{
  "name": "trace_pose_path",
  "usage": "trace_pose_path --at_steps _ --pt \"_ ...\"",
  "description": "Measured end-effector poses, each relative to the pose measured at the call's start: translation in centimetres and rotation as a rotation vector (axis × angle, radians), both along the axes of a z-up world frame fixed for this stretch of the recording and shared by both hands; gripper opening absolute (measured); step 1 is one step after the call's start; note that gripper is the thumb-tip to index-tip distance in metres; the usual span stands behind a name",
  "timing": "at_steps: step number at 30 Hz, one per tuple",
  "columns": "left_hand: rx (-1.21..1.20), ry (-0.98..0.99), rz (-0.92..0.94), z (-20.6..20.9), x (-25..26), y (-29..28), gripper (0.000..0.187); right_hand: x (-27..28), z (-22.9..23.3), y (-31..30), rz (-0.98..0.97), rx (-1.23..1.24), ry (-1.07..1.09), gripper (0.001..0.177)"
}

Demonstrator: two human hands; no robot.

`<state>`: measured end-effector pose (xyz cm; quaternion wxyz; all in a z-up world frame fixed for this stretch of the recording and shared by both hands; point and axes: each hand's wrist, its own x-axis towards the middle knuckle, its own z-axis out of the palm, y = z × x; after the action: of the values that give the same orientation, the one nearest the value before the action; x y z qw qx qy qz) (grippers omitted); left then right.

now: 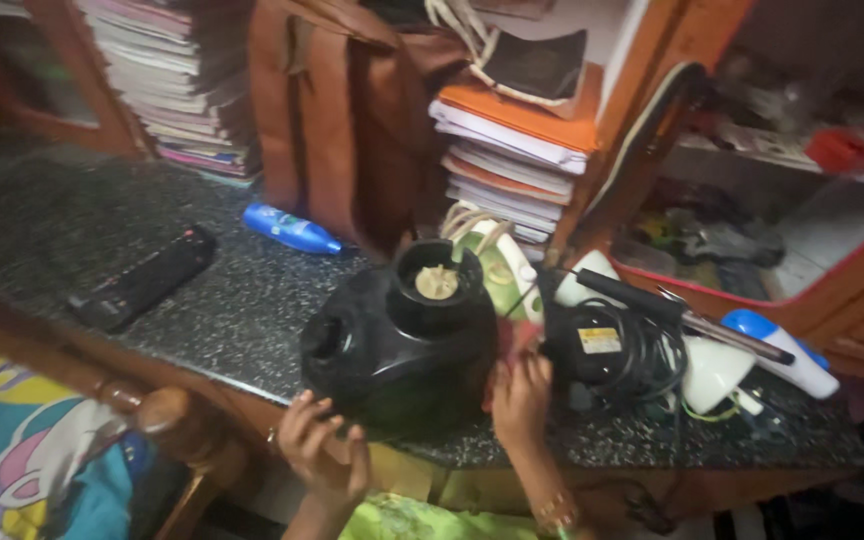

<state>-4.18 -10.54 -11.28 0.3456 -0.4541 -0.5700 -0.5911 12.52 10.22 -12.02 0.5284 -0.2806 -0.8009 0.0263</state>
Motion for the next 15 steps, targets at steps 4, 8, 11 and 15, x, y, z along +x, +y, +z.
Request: trace_pose_path --at_steps 4,8,11,15 --pt "-0.085 -0.155 0.011 -1.5 -1.3 -2.4 0.041 3.0 2.7 -3.0 -0.012 -0.183 -0.145 0.019" --pt "-0.197 -0.127 -0.306 -2.3 0.2 -2.6 0.037 2.5 6.3 -7.4 0.237 -0.529 0.027 0.022" --pt "-0.504 -0.255 -0.523 -1.4 1.7 -3.1 0.045 1.3 8.5 -10.2 0.586 -0.432 -0.121 0.019" --pt "-0.606 -0.587 -0.723 -0.6 1.2 -4.4 0.033 -0.1 8.8 -11.2 0.815 -0.224 -0.272 0.015"
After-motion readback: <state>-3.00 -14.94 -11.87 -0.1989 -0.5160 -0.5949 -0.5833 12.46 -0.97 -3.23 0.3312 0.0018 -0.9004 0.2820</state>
